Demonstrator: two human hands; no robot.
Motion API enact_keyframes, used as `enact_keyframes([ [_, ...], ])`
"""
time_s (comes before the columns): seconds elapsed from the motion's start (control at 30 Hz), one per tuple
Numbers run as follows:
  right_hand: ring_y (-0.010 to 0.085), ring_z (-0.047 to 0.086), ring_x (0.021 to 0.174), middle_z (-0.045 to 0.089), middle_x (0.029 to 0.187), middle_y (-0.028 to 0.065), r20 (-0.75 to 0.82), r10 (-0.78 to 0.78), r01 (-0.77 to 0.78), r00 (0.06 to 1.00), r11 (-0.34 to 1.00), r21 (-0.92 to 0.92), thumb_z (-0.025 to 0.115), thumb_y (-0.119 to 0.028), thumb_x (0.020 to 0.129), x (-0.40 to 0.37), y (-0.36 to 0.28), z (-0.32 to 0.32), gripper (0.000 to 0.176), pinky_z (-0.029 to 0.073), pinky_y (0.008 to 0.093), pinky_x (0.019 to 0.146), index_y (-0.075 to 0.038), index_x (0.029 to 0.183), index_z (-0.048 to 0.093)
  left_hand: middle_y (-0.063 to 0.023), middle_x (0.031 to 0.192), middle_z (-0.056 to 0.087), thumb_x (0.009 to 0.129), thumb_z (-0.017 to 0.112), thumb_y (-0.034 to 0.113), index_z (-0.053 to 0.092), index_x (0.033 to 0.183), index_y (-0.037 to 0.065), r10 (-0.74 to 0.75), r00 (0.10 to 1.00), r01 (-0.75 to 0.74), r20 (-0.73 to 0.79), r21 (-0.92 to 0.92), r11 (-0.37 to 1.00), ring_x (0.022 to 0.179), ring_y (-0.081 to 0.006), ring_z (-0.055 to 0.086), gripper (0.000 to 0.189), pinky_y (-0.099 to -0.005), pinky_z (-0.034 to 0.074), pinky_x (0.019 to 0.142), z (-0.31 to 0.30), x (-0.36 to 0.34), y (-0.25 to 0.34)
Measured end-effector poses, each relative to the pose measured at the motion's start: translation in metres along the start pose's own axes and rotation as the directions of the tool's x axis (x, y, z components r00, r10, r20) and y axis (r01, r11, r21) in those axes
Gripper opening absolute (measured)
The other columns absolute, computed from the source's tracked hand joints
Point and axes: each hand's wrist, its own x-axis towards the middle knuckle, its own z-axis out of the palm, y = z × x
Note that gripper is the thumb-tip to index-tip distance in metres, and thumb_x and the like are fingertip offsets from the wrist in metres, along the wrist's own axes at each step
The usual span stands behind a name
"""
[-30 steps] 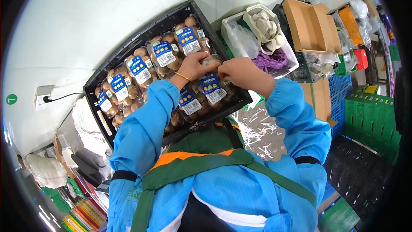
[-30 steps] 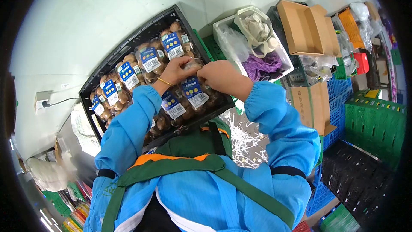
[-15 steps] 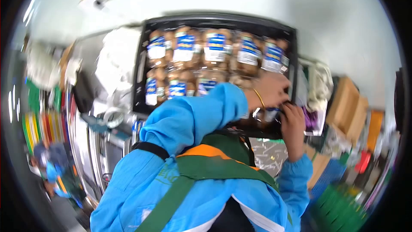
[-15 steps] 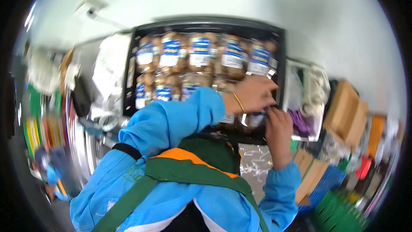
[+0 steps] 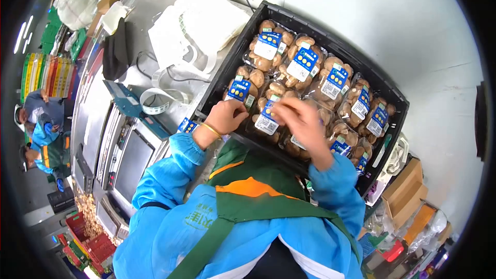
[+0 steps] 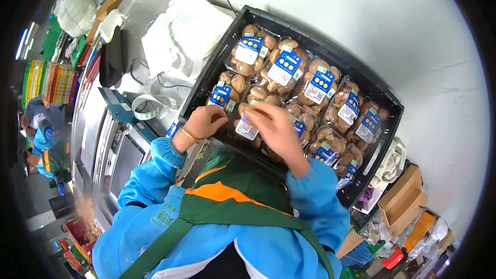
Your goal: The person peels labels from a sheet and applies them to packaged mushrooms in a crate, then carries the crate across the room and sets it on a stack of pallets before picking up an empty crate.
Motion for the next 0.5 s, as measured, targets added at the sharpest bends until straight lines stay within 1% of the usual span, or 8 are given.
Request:
enact_keyframes([
  [0.1, 0.0118, 0.062, 0.077, 0.065, 0.087, 0.0074, 0.174, 0.053, -0.063, 0.983, 0.997, 0.051, 0.056, -0.015, 0.093, 0.078, 0.05, 0.043, 0.021, 0.052, 0.0253, 0.068, 0.005, 0.099, 0.06, -0.0134, 0.079, 0.066, 0.076, 0.07, 0.024, 0.068, 0.087, 0.006, 0.042, 0.97, -0.073, 0.238, 0.126, 0.989, 0.077, -0.0357, 0.062, 0.021, -0.0417, 0.05, 0.07, 0.006, 0.013, -0.019],
  [0.13, 0.0117, 0.062, 0.076, 0.064, 0.086, 0.0065, 0.168, 0.075, -0.026, 0.983, 0.961, -0.276, 0.057, -0.016, 0.092, 0.103, 0.086, 0.046, 0.023, 0.052, 0.0258, 0.067, 0.006, 0.101, 0.059, -0.0144, 0.081, 0.065, 0.076, 0.069, 0.028, 0.068, 0.086, 0.006, 0.139, 0.945, -0.189, 0.297, 0.149, 0.971, 0.077, -0.0351, 0.062, 0.024, -0.0413, 0.05, 0.07, 0.013, 0.016, -0.033],
  [0.2, 0.0117, 0.061, 0.075, 0.064, 0.085, 0.0058, 0.126, 0.074, -0.036, 0.989, 0.96, -0.276, 0.058, -0.014, 0.091, 0.113, 0.083, 0.05, 0.023, 0.052, 0.0258, 0.066, 0.006, 0.102, 0.058, -0.0142, 0.081, 0.065, 0.076, 0.069, 0.029, 0.068, 0.083, 0.006, 0.07, 0.914, -0.146, 0.4, 0.162, 0.976, 0.077, -0.0345, 0.062, 0.024, -0.0407, 0.05, 0.07, 0.01, 0.018, -0.026],
  [0.27, 0.0123, 0.062, 0.075, 0.064, 0.088, 0.0069, 0.067, 0.222, -0.213, 0.973, 0.97, -0.118, 0.058, -0.012, 0.091, 0.115, 0.075, 0.048, 0.021, 0.052, 0.027, 0.067, 0.004, 0.104, 0.058, -0.0142, 0.079, 0.065, 0.076, 0.069, 0.029, 0.068, 0.082, 0.005, 0.079, 0.923, -0.143, 0.377, 0.147, 0.979, 0.076, -0.0339, 0.062, 0.025, -0.0405, 0.05, 0.07, 0.009, 0.019, -0.029],
  [0.33, 0.013, 0.062, 0.079, 0.065, 0.091, 0.0079, 0.014, 0.136, -0.133, 0.991, 0.985, -0.111, 0.059, -0.011, 0.09, 0.102, 0.077, 0.042, 0.019, 0.052, 0.0273, 0.071, 0.003, 0.104, 0.058, -0.0142, 0.078, 0.065, 0.076, 0.069, 0.03, 0.068, 0.081, 0.005, 0.081, 0.922, -0.14, 0.378, 0.132, 0.981, 0.075, -0.0332, 0.062, 0.025, -0.0404, 0.05, 0.069, 0.009, 0.014, -0.025],
  [0.4, 0.0144, 0.064, 0.083, 0.066, 0.091, 0.0085, -0.069, -0.193, 0.171, 0.979, 0.955, -0.242, 0.059, -0.011, 0.089, 0.069, 0.046, 0.026, 0.02, 0.051, 0.0262, 0.074, 0.002, 0.104, 0.059, -0.0138, 0.078, 0.065, 0.077, 0.068, 0.031, 0.068, 0.081, 0.005, 0.068, 0.926, -0.126, 0.371, 0.133, 0.983, 0.074, -0.032, 0.062, 0.027, -0.04, 0.05, 0.068, 0.0, 0.015, -0.015],
  [0.47, 0.0132, 0.062, 0.088, 0.065, 0.097, 0.0104, -0.193, -0.17, 0.112, 0.966, 0.954, -0.277, 0.059, -0.01, 0.088, 0.024, 0.024, -0.008, 0.02, 0.05, 0.0264, 0.077, 0.001, 0.105, 0.059, -0.0127, 0.079, 0.066, 0.078, 0.069, 0.024, 0.067, 0.077, 0.003, 0.126, 0.932, -0.158, 0.341, 0.067, 0.985, 0.07, -0.0297, 0.063, 0.021, -0.0384, 0.05, 0.067, -0.003, 0.013, -0.012],
  [0.5, 0.0137, 0.062, 0.089, 0.064, 0.097, 0.0103, -0.328, -0.162, 0.027, 0.931, 0.925, -0.379, 0.06, -0.01, 0.088, -0.003, 0.007, -0.028, 0.021, 0.05, 0.0268, 0.077, 0.0, 0.106, 0.059, -0.0118, 0.081, 0.066, 0.079, 0.069, 0.02, 0.067, 0.08, 0.003, 0.105, 0.977, -0.081, 0.184, -0.134, 0.988, 0.071, -0.0274, 0.063, 0.017, -0.0374, 0.05, 0.068, -0.008, 0.013, -0.006],
])
